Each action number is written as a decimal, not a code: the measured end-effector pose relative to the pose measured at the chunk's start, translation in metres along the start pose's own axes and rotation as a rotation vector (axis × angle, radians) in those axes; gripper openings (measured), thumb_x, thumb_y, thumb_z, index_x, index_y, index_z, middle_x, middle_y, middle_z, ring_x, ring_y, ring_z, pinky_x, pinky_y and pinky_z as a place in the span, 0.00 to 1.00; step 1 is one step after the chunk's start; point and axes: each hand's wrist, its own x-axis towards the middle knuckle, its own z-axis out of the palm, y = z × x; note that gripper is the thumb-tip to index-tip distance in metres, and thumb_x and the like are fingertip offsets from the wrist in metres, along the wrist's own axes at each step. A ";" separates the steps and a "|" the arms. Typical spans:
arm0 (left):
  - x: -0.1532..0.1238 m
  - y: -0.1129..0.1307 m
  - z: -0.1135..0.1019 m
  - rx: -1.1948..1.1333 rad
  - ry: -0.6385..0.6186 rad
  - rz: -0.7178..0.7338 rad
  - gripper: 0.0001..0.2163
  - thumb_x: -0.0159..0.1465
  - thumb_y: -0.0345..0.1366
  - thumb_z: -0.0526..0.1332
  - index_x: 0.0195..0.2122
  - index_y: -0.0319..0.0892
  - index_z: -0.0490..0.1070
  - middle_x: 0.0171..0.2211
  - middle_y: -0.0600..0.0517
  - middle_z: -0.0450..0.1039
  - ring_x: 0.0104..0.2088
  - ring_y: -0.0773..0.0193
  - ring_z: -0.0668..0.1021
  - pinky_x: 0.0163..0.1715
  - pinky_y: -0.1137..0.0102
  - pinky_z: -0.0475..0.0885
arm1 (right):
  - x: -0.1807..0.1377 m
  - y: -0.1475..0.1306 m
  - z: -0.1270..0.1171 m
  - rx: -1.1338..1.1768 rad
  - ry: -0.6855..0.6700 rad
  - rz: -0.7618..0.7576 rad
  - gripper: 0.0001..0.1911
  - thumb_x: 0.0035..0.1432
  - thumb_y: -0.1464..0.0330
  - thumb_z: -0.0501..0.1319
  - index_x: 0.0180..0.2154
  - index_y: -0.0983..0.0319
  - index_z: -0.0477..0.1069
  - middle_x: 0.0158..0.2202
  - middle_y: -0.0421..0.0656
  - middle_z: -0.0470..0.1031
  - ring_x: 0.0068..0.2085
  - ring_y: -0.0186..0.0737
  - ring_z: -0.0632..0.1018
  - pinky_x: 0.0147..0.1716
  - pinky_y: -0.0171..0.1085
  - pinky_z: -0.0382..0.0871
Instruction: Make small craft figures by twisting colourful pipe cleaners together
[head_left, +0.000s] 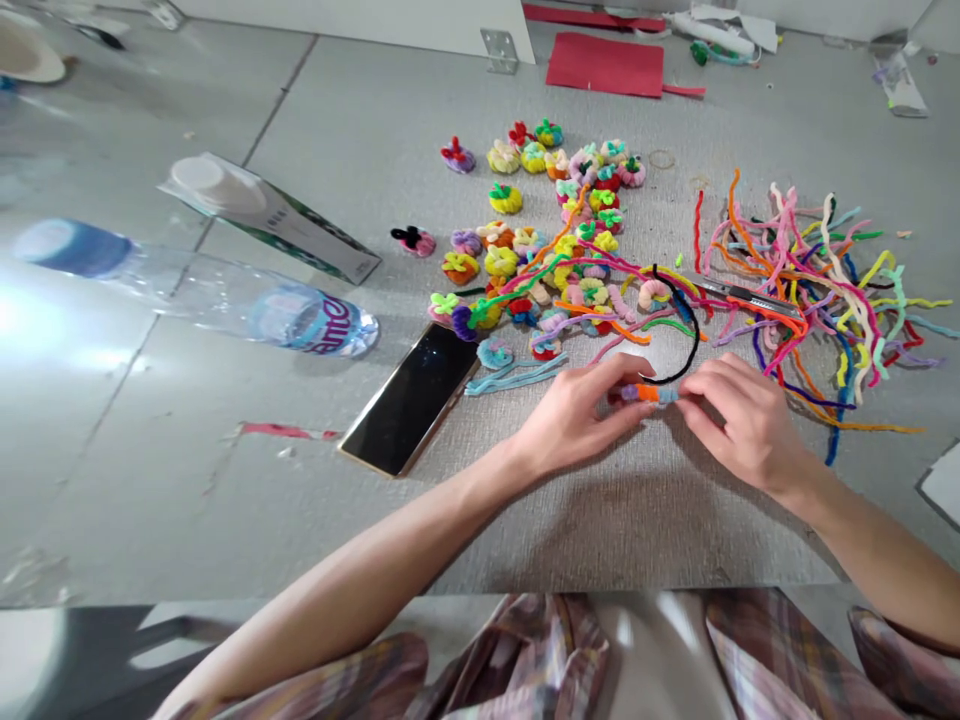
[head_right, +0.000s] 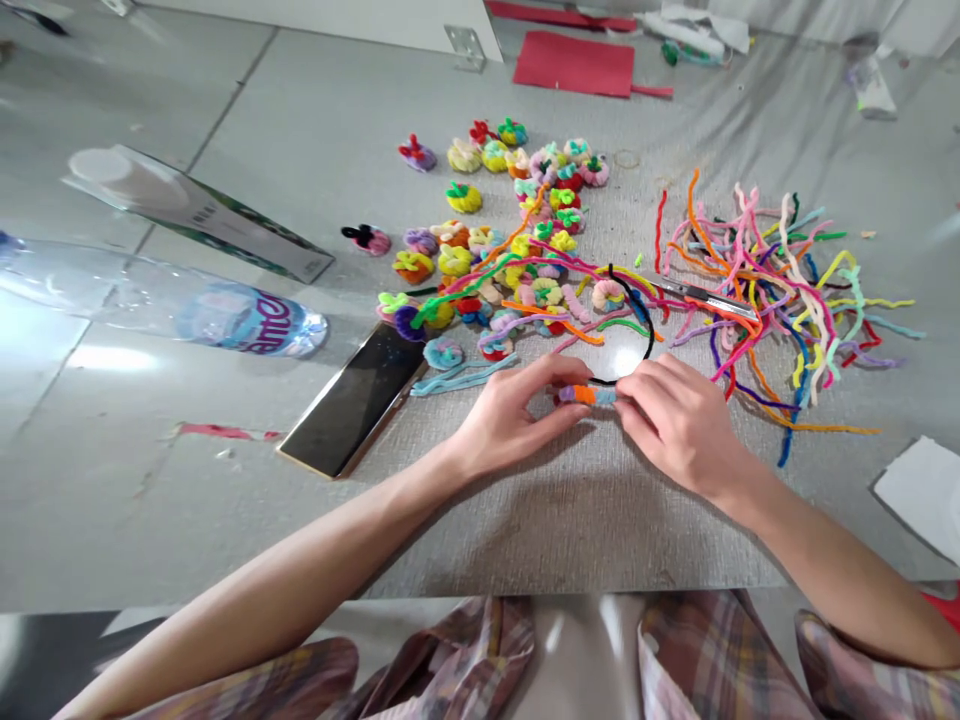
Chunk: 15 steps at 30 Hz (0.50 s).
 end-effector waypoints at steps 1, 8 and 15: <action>0.000 -0.002 -0.002 0.038 0.036 0.036 0.09 0.71 0.37 0.68 0.50 0.41 0.78 0.41 0.50 0.85 0.35 0.66 0.83 0.39 0.73 0.79 | 0.000 0.001 -0.002 0.036 0.007 0.034 0.05 0.75 0.73 0.59 0.44 0.58 0.71 0.38 0.45 0.79 0.39 0.44 0.78 0.41 0.43 0.73; -0.003 -0.007 -0.005 0.165 0.139 0.139 0.05 0.74 0.36 0.68 0.45 0.43 0.83 0.35 0.53 0.87 0.29 0.70 0.84 0.30 0.78 0.76 | 0.000 0.004 -0.005 0.166 -0.052 0.140 0.05 0.77 0.71 0.58 0.44 0.57 0.71 0.38 0.43 0.77 0.38 0.40 0.79 0.38 0.39 0.73; -0.003 -0.004 -0.003 0.176 0.144 0.118 0.07 0.74 0.38 0.68 0.43 0.42 0.82 0.34 0.53 0.87 0.26 0.71 0.82 0.28 0.80 0.75 | 0.000 0.002 -0.003 0.134 -0.057 0.116 0.06 0.77 0.71 0.57 0.45 0.58 0.72 0.39 0.44 0.79 0.36 0.39 0.79 0.32 0.38 0.70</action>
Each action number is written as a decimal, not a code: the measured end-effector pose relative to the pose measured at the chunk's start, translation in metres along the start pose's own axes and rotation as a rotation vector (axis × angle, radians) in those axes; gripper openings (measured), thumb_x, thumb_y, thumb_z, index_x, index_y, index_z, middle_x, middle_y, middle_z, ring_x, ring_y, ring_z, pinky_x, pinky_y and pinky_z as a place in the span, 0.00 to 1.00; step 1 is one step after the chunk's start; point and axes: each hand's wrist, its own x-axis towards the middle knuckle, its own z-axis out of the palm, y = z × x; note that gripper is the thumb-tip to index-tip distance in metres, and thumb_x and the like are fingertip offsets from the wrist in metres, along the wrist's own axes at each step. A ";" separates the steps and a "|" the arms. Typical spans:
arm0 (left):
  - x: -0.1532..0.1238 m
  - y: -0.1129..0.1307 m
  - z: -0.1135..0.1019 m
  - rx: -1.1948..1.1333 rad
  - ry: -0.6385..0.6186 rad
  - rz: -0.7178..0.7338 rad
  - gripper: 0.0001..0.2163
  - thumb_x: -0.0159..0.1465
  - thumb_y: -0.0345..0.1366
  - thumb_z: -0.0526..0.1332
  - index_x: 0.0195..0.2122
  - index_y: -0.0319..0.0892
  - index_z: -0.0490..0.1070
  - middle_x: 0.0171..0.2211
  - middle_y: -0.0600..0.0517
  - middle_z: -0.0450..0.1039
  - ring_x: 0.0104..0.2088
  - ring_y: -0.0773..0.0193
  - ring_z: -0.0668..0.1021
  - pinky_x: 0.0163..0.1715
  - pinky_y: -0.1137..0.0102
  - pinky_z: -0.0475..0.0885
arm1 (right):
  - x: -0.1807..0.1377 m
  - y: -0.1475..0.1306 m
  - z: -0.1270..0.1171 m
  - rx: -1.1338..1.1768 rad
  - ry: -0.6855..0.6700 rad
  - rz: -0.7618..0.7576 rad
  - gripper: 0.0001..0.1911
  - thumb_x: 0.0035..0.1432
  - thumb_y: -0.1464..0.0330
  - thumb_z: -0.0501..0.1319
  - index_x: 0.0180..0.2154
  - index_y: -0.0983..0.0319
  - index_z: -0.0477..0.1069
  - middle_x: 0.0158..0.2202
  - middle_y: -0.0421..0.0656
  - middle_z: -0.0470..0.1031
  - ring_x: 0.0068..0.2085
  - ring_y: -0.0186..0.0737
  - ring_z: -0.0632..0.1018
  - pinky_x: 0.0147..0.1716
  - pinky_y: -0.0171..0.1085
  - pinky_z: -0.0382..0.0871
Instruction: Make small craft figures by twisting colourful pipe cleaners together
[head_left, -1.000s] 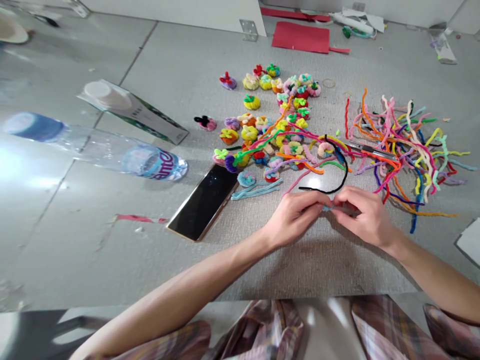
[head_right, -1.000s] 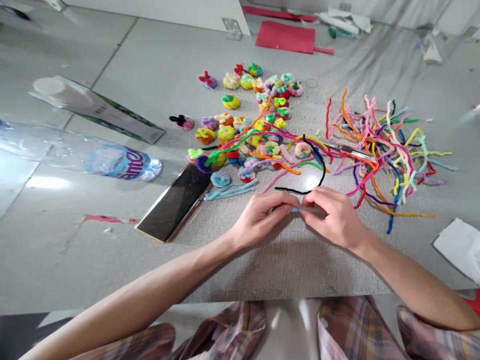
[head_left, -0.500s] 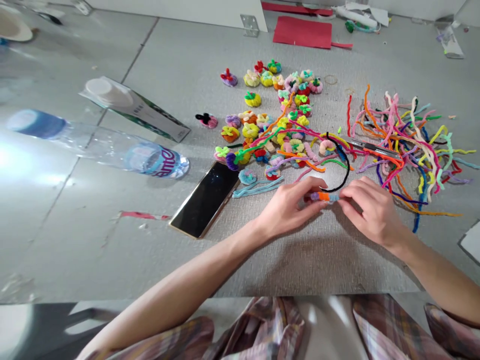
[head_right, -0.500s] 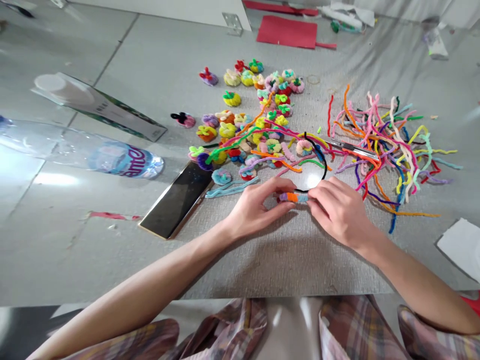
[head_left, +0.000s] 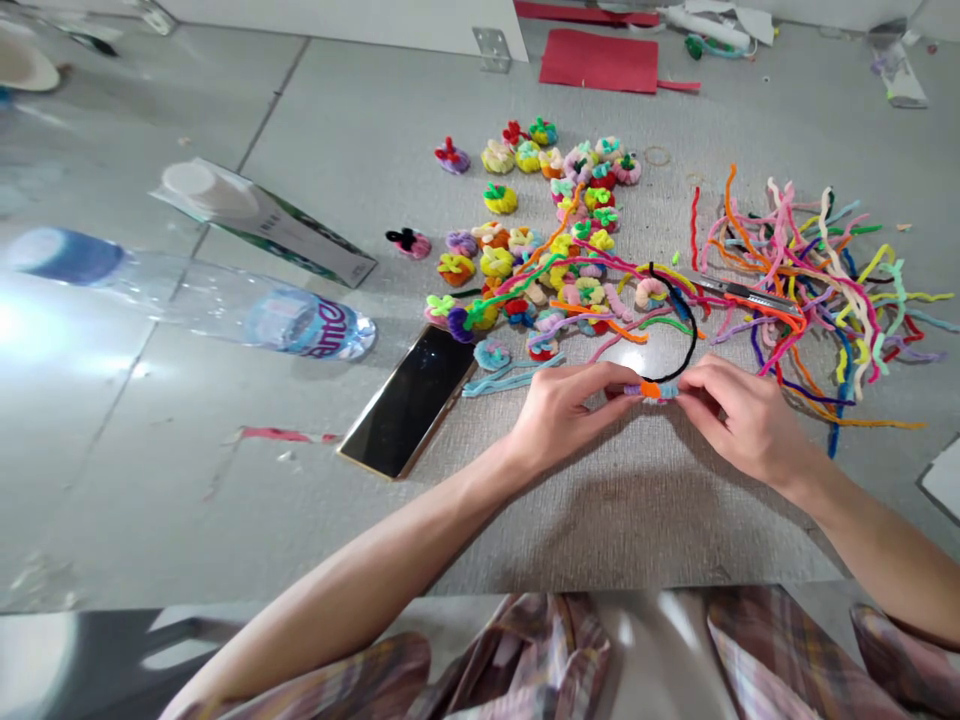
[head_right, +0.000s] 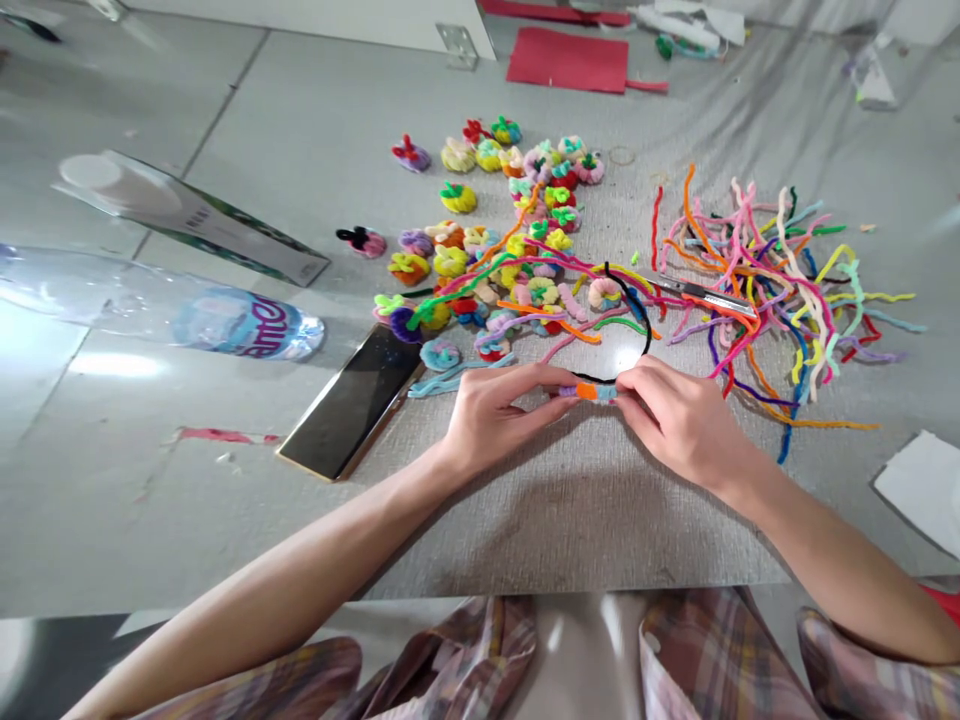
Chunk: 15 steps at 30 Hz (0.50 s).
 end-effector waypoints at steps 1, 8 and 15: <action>0.000 0.001 0.000 -0.001 -0.008 0.000 0.06 0.74 0.38 0.67 0.43 0.42 0.82 0.34 0.53 0.87 0.27 0.71 0.82 0.27 0.80 0.75 | 0.000 0.000 0.000 0.000 -0.001 -0.002 0.06 0.77 0.71 0.57 0.45 0.58 0.72 0.39 0.44 0.79 0.36 0.39 0.79 0.32 0.38 0.70; 0.001 0.002 0.001 0.017 -0.051 0.046 0.07 0.75 0.37 0.65 0.42 0.41 0.80 0.33 0.52 0.85 0.29 0.68 0.83 0.29 0.77 0.75 | -0.004 0.001 0.006 0.002 0.001 -0.013 0.03 0.76 0.70 0.59 0.45 0.59 0.70 0.39 0.44 0.78 0.37 0.39 0.79 0.34 0.38 0.71; -0.002 0.000 0.003 0.006 -0.056 0.102 0.08 0.76 0.39 0.65 0.43 0.41 0.80 0.32 0.52 0.84 0.29 0.67 0.83 0.34 0.74 0.77 | -0.007 0.003 0.009 -0.020 0.009 -0.018 0.03 0.76 0.71 0.60 0.44 0.60 0.71 0.38 0.43 0.77 0.34 0.37 0.77 0.32 0.37 0.67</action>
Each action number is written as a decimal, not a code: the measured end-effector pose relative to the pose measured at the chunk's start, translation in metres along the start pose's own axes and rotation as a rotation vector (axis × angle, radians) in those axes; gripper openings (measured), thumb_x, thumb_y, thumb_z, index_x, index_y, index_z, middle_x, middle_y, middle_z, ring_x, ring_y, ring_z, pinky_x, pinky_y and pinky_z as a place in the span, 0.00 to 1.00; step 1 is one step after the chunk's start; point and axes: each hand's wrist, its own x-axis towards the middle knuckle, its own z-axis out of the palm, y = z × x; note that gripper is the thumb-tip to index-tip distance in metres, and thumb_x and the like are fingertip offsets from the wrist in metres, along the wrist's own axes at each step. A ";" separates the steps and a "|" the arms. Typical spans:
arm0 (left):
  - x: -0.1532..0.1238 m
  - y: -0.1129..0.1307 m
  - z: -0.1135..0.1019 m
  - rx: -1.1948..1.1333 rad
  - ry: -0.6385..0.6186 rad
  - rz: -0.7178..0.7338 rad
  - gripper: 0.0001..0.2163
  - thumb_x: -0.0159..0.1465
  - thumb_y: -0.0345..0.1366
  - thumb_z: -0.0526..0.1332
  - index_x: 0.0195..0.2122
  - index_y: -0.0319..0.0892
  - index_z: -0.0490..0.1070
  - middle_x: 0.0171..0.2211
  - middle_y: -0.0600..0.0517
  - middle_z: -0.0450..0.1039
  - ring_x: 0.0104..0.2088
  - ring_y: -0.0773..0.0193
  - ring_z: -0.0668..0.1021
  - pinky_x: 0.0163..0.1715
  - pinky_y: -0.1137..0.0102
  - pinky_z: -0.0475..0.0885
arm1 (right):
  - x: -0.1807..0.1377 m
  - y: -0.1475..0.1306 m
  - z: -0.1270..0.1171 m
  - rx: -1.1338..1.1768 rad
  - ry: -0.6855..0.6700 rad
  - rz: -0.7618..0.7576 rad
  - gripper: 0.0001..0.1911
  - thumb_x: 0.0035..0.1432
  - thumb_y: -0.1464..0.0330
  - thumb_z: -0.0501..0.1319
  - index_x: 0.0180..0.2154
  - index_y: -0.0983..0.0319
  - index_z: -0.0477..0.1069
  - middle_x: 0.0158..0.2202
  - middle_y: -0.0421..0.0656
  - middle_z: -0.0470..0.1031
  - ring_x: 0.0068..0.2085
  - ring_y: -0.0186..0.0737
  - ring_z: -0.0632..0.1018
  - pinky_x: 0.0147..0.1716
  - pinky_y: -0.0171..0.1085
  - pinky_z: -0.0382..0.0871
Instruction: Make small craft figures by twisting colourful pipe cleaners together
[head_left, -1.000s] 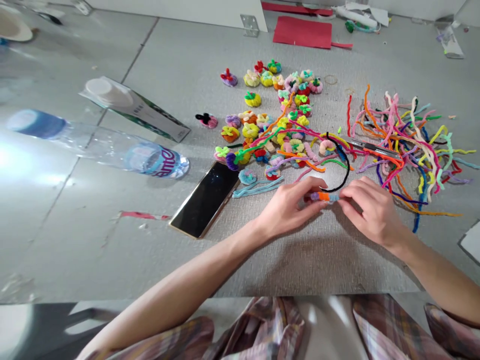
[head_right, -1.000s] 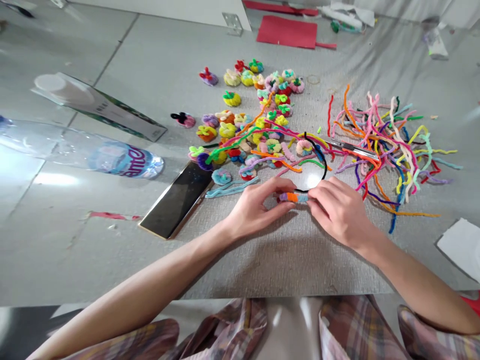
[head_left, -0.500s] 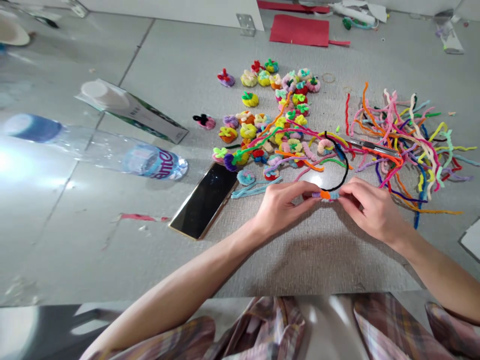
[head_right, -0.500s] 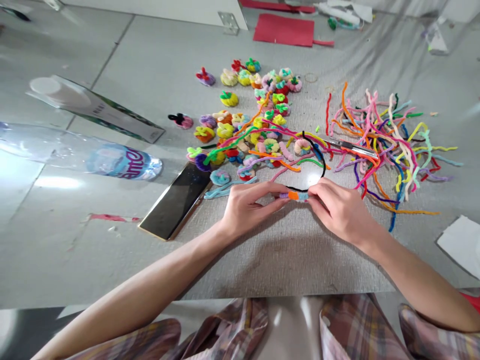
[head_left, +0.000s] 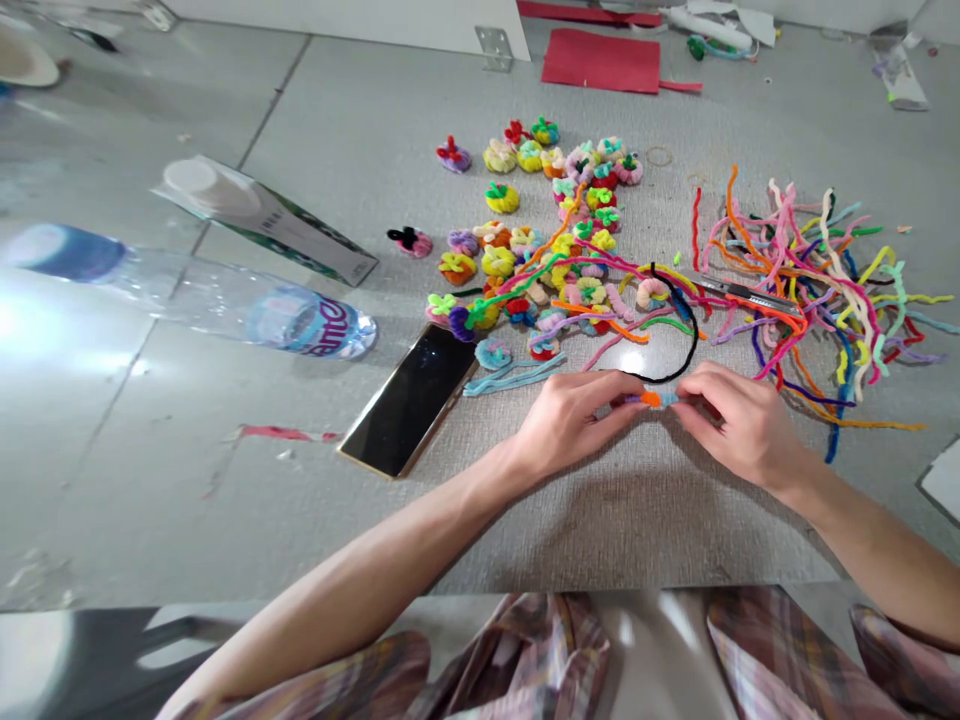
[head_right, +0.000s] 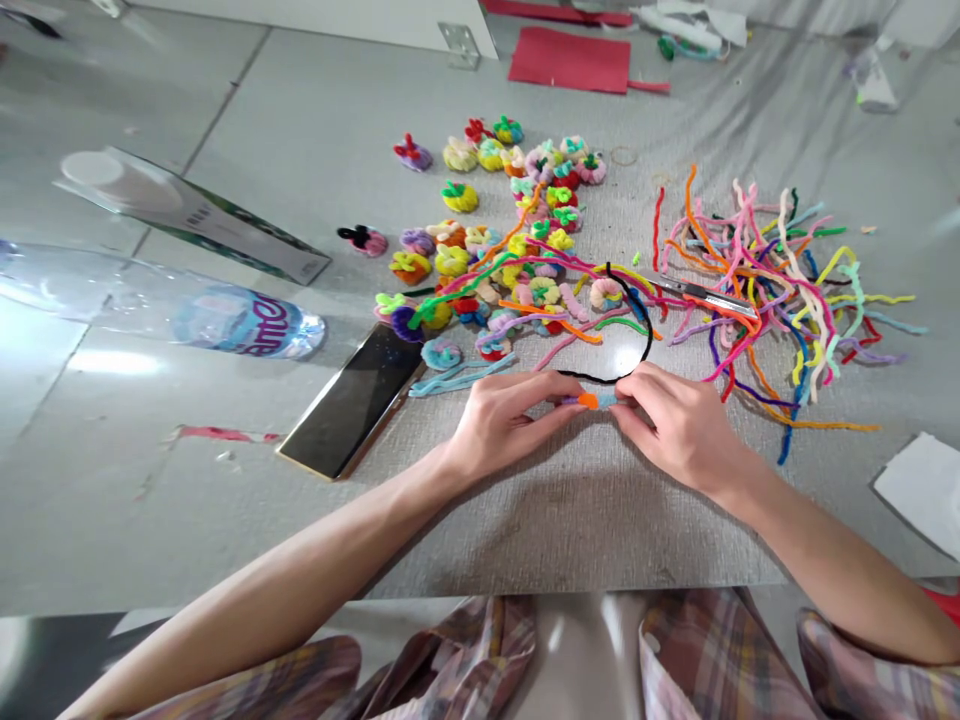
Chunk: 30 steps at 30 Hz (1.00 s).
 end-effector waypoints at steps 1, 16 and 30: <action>0.000 0.000 0.000 0.006 -0.003 0.007 0.08 0.77 0.39 0.65 0.43 0.41 0.79 0.32 0.52 0.84 0.29 0.67 0.83 0.34 0.74 0.76 | 0.000 0.000 0.000 -0.003 -0.007 0.005 0.03 0.76 0.71 0.60 0.44 0.60 0.71 0.38 0.44 0.77 0.34 0.37 0.77 0.32 0.37 0.67; -0.003 -0.002 0.004 0.065 -0.036 0.142 0.07 0.79 0.36 0.62 0.44 0.41 0.77 0.30 0.52 0.83 0.29 0.67 0.83 0.33 0.72 0.75 | 0.003 -0.001 0.001 0.152 -0.067 0.106 0.04 0.74 0.70 0.63 0.41 0.60 0.73 0.35 0.40 0.78 0.34 0.36 0.77 0.35 0.35 0.68; -0.006 -0.007 0.005 0.082 -0.175 0.012 0.16 0.79 0.48 0.60 0.48 0.40 0.79 0.32 0.52 0.84 0.28 0.67 0.83 0.30 0.74 0.74 | 0.000 0.005 0.004 0.036 -0.079 0.030 0.06 0.76 0.68 0.62 0.41 0.60 0.73 0.36 0.41 0.78 0.33 0.36 0.76 0.34 0.36 0.67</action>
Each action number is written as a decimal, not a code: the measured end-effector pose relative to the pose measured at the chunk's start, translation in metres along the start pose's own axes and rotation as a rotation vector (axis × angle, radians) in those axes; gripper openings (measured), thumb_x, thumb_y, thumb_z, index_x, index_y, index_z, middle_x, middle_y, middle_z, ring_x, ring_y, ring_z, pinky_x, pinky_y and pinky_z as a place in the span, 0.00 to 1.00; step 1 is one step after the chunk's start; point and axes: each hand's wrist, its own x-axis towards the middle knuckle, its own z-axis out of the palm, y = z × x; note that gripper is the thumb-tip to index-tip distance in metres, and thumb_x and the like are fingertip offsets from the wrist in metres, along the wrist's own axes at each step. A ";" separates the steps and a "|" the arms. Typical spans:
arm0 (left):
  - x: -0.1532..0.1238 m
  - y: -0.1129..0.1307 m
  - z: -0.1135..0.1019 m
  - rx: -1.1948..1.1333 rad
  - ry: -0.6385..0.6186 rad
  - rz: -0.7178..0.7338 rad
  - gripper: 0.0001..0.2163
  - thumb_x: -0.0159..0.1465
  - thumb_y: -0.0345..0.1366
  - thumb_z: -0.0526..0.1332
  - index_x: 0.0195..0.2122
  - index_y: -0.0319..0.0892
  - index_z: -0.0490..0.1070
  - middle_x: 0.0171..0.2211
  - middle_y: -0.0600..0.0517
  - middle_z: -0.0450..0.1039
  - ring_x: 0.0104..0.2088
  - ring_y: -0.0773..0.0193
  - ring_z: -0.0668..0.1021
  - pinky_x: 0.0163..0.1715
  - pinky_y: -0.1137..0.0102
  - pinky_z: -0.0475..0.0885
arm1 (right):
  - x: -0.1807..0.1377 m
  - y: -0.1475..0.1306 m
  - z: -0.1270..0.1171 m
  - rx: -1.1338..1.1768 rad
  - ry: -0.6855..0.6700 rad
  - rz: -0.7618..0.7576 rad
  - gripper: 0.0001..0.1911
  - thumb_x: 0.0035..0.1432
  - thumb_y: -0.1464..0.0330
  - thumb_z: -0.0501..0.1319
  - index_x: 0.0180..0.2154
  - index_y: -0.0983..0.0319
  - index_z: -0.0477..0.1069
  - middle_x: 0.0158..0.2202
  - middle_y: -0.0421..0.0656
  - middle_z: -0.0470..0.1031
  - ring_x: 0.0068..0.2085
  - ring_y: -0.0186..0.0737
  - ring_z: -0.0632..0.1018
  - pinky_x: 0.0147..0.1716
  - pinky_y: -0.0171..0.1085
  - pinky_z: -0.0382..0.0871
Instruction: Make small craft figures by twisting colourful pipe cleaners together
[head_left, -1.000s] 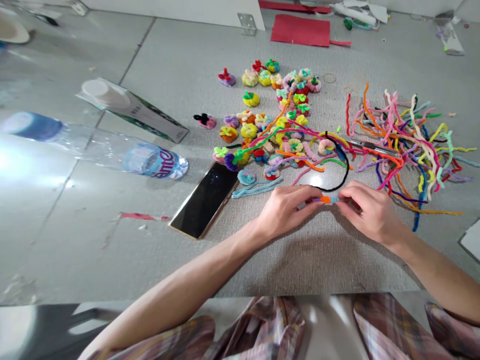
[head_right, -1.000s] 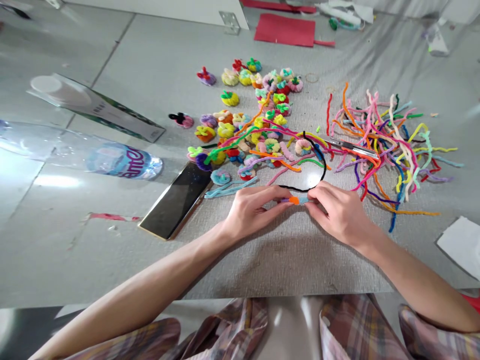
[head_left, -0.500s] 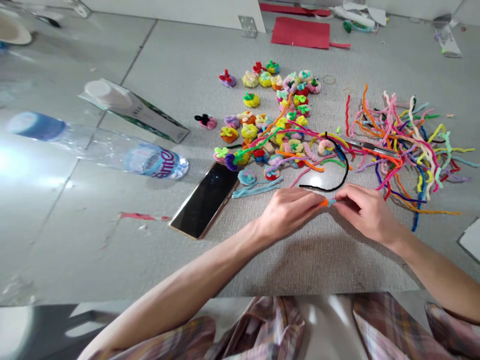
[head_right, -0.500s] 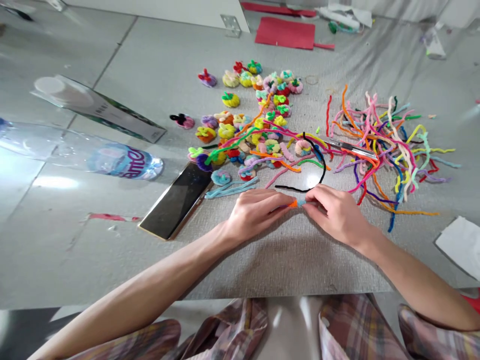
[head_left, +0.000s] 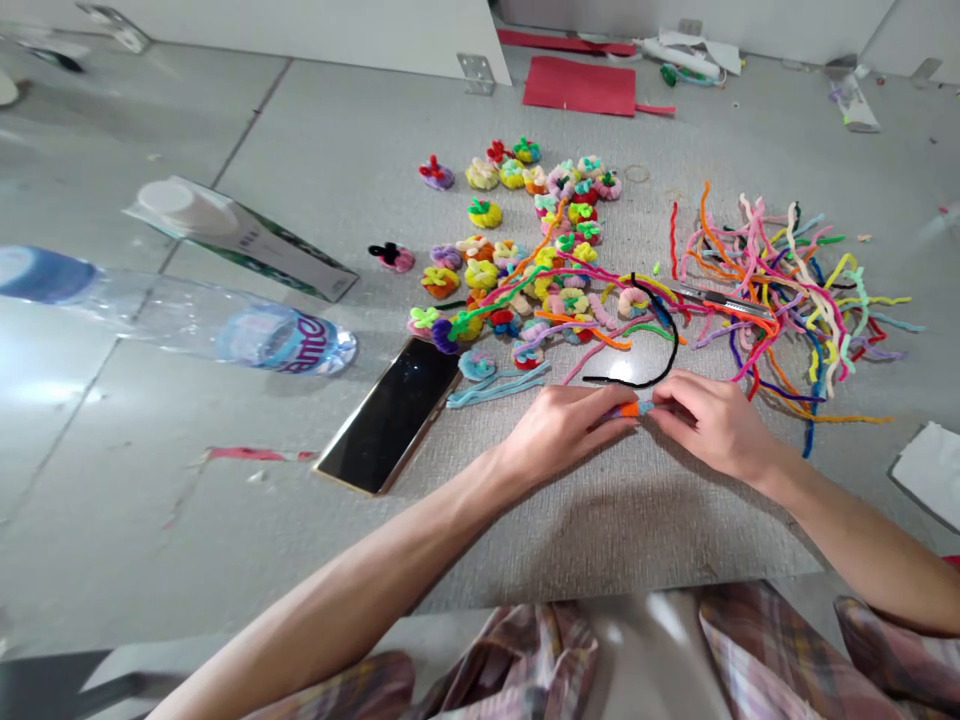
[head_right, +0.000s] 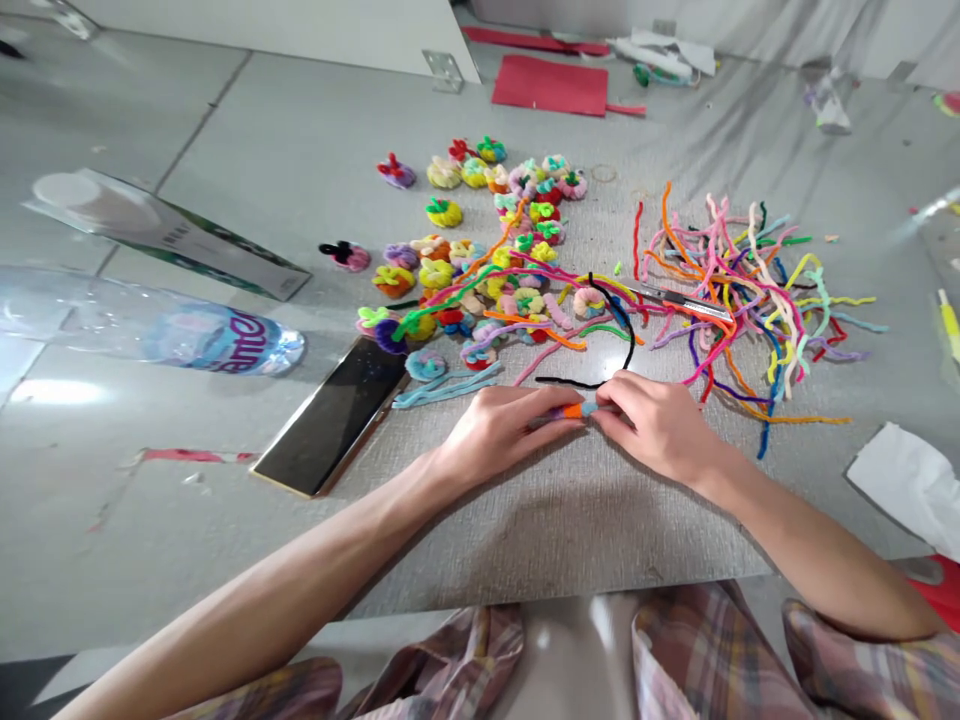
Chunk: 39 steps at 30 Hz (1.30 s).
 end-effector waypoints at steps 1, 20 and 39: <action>0.000 0.000 0.000 -0.009 -0.008 0.007 0.16 0.79 0.49 0.60 0.49 0.40 0.79 0.33 0.51 0.85 0.30 0.66 0.84 0.32 0.74 0.75 | -0.001 0.001 0.001 -0.012 0.003 -0.010 0.06 0.76 0.68 0.62 0.42 0.60 0.73 0.36 0.41 0.78 0.33 0.36 0.77 0.34 0.36 0.66; 0.007 0.004 0.000 -0.110 -0.066 -0.055 0.15 0.79 0.45 0.61 0.41 0.39 0.79 0.29 0.53 0.79 0.28 0.67 0.79 0.32 0.73 0.71 | 0.000 -0.002 -0.003 -0.321 0.105 -0.288 0.09 0.78 0.70 0.58 0.41 0.62 0.74 0.35 0.42 0.82 0.32 0.37 0.81 0.33 0.38 0.68; 0.004 0.004 0.006 0.019 -0.165 0.066 0.20 0.82 0.46 0.52 0.40 0.39 0.77 0.29 0.50 0.79 0.29 0.63 0.81 0.32 0.70 0.70 | -0.002 0.000 0.000 -0.256 0.014 -0.288 0.12 0.79 0.70 0.56 0.41 0.60 0.76 0.37 0.44 0.82 0.35 0.39 0.81 0.35 0.38 0.68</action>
